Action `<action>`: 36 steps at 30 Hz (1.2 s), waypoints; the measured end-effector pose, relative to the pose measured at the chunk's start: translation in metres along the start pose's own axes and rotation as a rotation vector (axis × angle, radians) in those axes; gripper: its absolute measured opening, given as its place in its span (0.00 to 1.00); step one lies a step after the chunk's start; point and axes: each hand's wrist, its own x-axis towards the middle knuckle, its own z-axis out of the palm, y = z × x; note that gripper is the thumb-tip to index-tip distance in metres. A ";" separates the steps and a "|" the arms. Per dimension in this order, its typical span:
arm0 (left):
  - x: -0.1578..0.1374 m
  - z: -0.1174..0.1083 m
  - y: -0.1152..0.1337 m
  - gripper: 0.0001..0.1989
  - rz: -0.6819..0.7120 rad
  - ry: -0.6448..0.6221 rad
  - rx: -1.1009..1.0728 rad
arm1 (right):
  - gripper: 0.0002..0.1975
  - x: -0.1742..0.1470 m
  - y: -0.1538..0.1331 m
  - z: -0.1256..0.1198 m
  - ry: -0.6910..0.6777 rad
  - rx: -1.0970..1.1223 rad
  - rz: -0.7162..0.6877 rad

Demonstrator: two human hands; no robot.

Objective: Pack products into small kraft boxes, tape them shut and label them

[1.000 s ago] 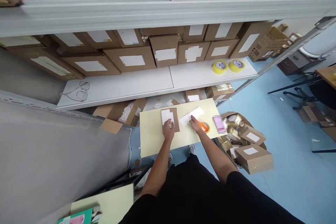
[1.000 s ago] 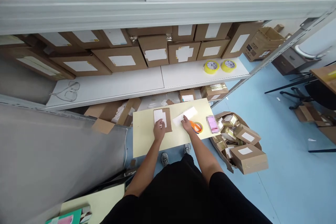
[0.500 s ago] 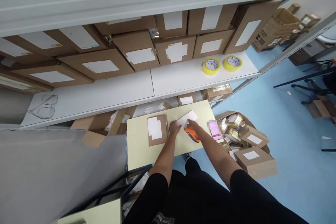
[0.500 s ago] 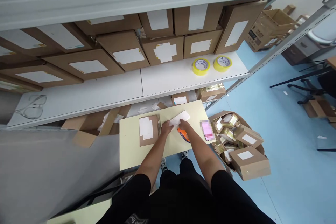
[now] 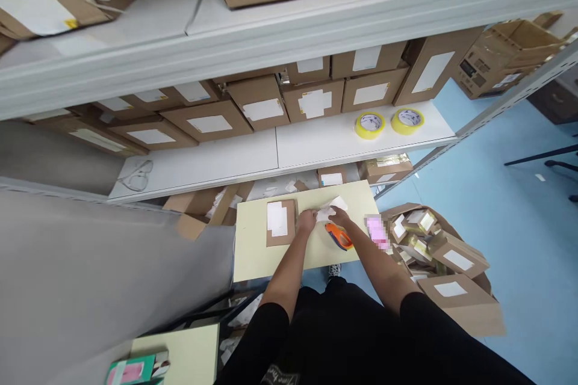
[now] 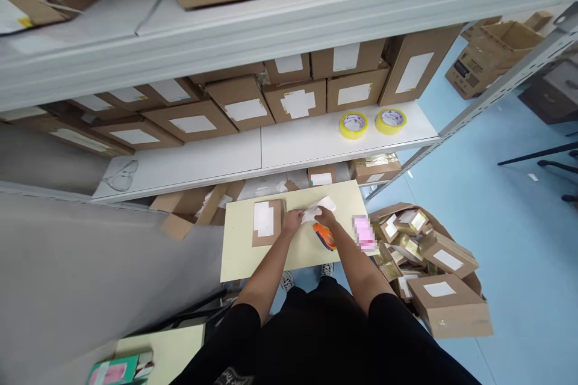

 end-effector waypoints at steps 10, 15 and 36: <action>-0.020 -0.060 0.040 0.11 0.422 -0.011 -0.092 | 0.16 -0.042 -0.025 -0.020 0.111 0.121 -0.219; -0.012 -0.088 0.060 0.21 0.432 -0.142 -0.162 | 0.23 -0.054 -0.035 -0.062 0.082 0.304 -0.243; -0.006 -0.087 0.102 0.26 0.466 -0.098 -0.415 | 0.21 -0.128 -0.046 -0.130 0.125 0.557 -0.270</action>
